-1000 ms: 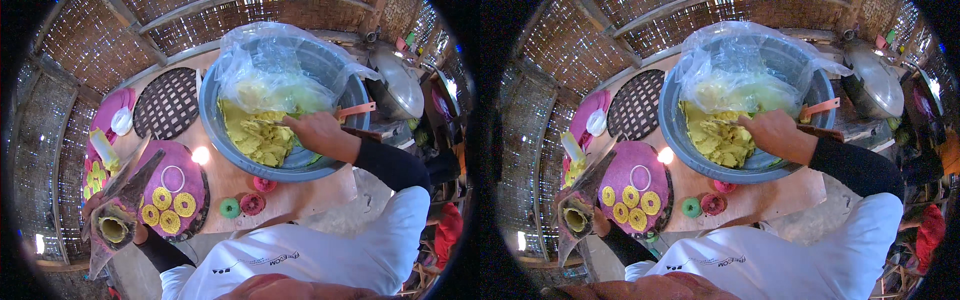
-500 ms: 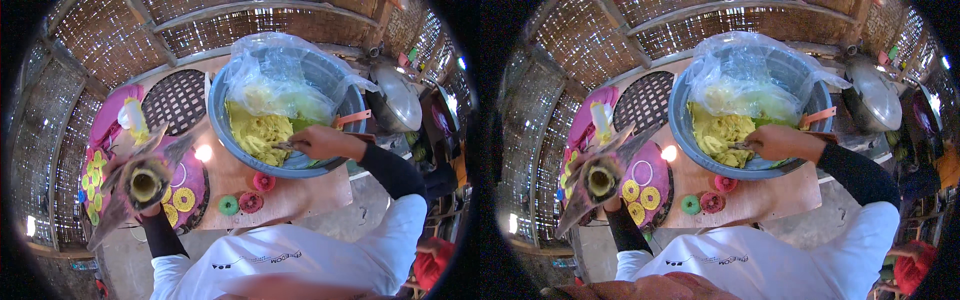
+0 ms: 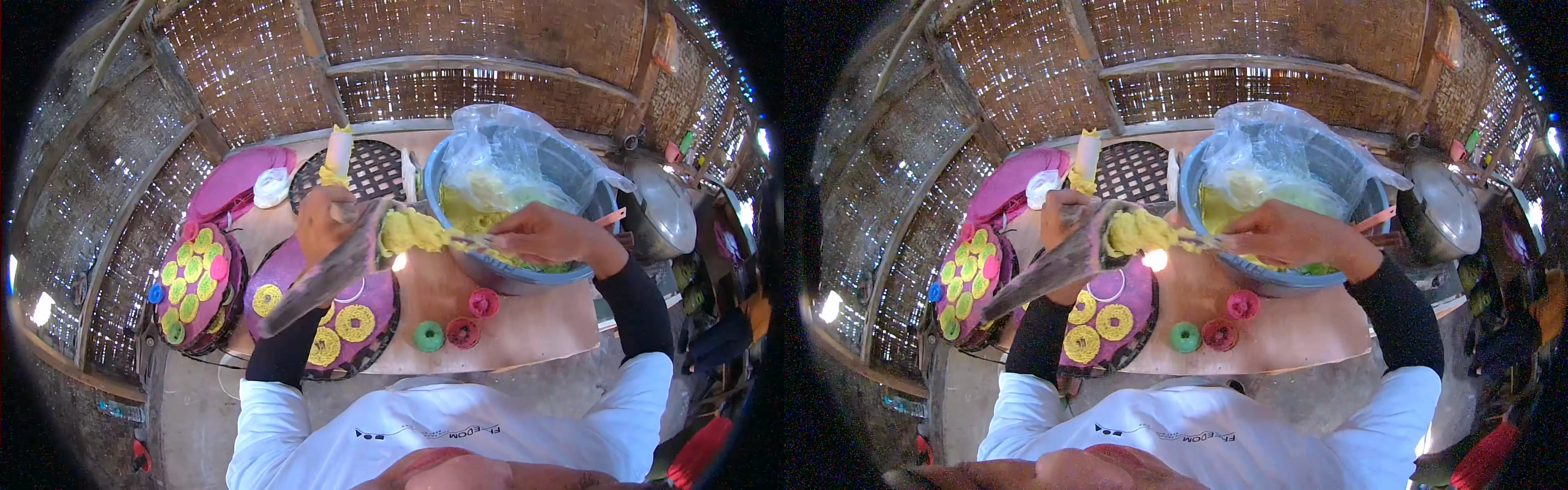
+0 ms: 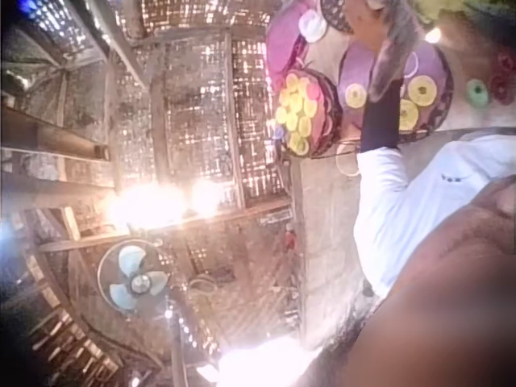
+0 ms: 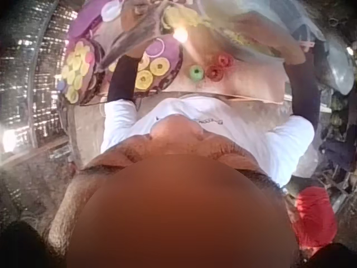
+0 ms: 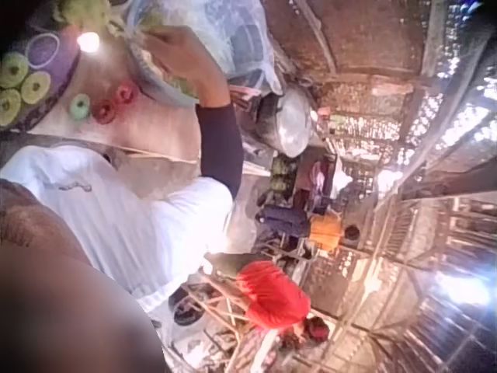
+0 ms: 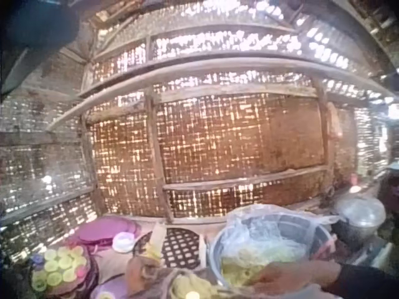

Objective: The person prepares food items by using a wooden stick to scoop a yellow paste from a container and stuffing it into a hollowed plant part, then placing the items onto a tray.

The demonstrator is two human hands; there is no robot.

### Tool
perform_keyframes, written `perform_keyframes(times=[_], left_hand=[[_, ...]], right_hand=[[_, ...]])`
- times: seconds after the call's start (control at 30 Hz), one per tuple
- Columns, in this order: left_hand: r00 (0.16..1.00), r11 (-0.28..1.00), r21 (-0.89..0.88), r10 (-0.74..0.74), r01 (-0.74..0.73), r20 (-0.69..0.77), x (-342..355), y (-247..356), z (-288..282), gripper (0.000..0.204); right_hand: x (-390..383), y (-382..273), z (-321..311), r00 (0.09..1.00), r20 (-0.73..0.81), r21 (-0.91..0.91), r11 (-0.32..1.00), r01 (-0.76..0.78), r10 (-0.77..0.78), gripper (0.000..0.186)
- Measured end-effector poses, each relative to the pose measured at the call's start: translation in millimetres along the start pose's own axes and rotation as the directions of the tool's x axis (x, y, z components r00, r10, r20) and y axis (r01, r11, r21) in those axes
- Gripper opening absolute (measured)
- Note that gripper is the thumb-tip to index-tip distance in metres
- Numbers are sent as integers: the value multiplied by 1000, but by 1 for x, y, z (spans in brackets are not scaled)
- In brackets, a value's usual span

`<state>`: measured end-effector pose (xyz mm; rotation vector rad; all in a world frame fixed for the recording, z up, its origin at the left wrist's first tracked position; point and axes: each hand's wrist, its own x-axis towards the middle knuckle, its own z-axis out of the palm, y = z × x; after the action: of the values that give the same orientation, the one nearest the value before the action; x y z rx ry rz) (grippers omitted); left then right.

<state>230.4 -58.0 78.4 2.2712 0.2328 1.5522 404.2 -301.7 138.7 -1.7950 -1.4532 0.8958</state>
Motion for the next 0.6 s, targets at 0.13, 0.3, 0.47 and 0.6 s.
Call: perform_keyframes(times=[0.13, 0.3, 0.47, 0.6], left_hand=[[979, 954, 220, 196, -205, 64, 10, 15, -17, 26], [953, 928, 244, 241, -281, 183, 16, -7, -37, 28], [949, 765, 562, 269, -315, 166, 24, -44, -55, 33], [975, 955, 236, 205, -180, -86, 8, -45, -39, 49]], right_hand=[[19, -59, 54, 891, -219, -772, 629, 90, -396, 23], [22, -82, 119, 826, -246, -967, 179, -178, -508, 34], [-14, -91, 121, 813, -437, -865, 427, -262, -386, 36], [16, -70, 134, 664, -621, -613, 786, -79, -417, 34]])
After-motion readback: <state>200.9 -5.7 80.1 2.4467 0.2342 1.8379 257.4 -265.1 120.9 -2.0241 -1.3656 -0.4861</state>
